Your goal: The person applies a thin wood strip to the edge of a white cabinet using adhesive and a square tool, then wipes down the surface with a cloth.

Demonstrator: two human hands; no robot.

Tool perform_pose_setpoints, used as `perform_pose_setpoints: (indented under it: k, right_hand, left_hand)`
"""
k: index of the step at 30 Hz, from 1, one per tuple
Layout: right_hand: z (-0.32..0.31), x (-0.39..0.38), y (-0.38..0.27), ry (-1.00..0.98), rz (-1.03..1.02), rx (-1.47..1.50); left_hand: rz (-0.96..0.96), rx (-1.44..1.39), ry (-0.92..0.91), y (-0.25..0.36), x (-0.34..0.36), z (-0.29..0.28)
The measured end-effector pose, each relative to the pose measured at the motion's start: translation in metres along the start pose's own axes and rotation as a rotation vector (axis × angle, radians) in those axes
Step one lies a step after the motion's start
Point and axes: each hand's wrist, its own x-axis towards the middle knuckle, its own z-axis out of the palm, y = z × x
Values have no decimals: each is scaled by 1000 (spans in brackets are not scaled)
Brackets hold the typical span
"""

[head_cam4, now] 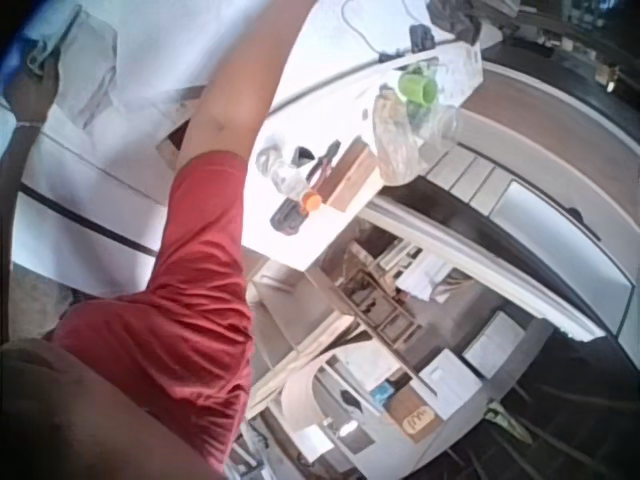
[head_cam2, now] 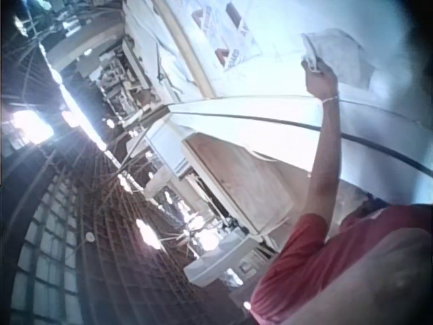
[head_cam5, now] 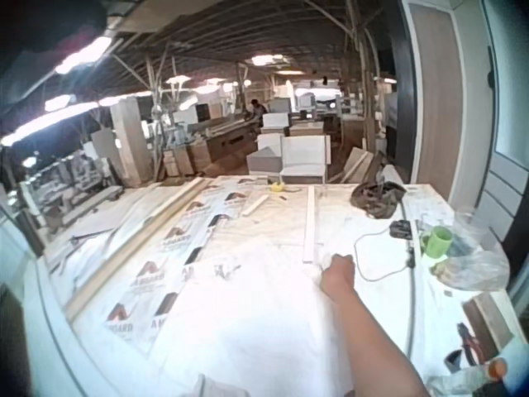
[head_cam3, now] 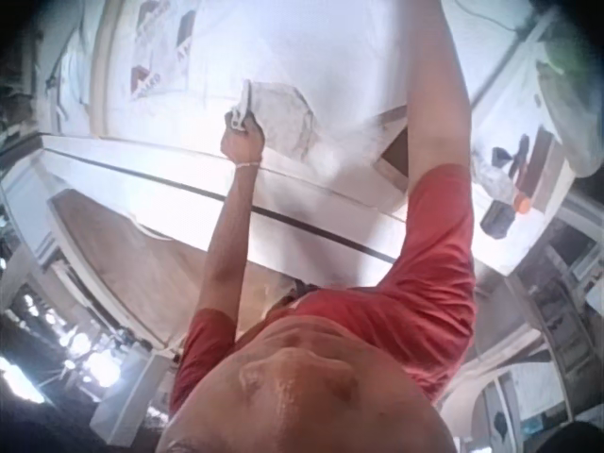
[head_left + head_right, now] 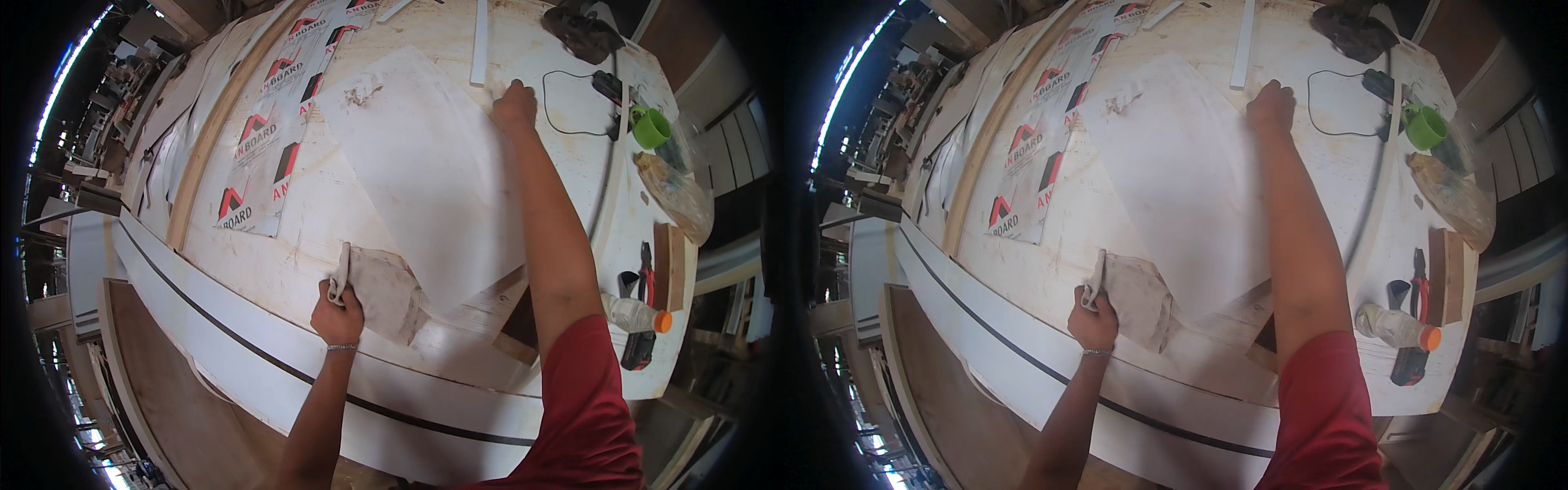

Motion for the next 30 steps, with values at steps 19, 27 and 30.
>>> perform_pose_setpoints:
  k: [19, 27, 30]
  right_hand:
    - [-195, -665, -173, -1357, 178, 1561]
    - [-188, -1015, -293, -2119, 260, 1553]
    - [-220, -1130, -314, -2366, 155, 1255]
  left_hand:
    - [453, -532, 53, -154, -197, -349]
    - [-178, -562, 152, -421, -403, -590]
    - [-472, -618, 508, -473, -476, -616]
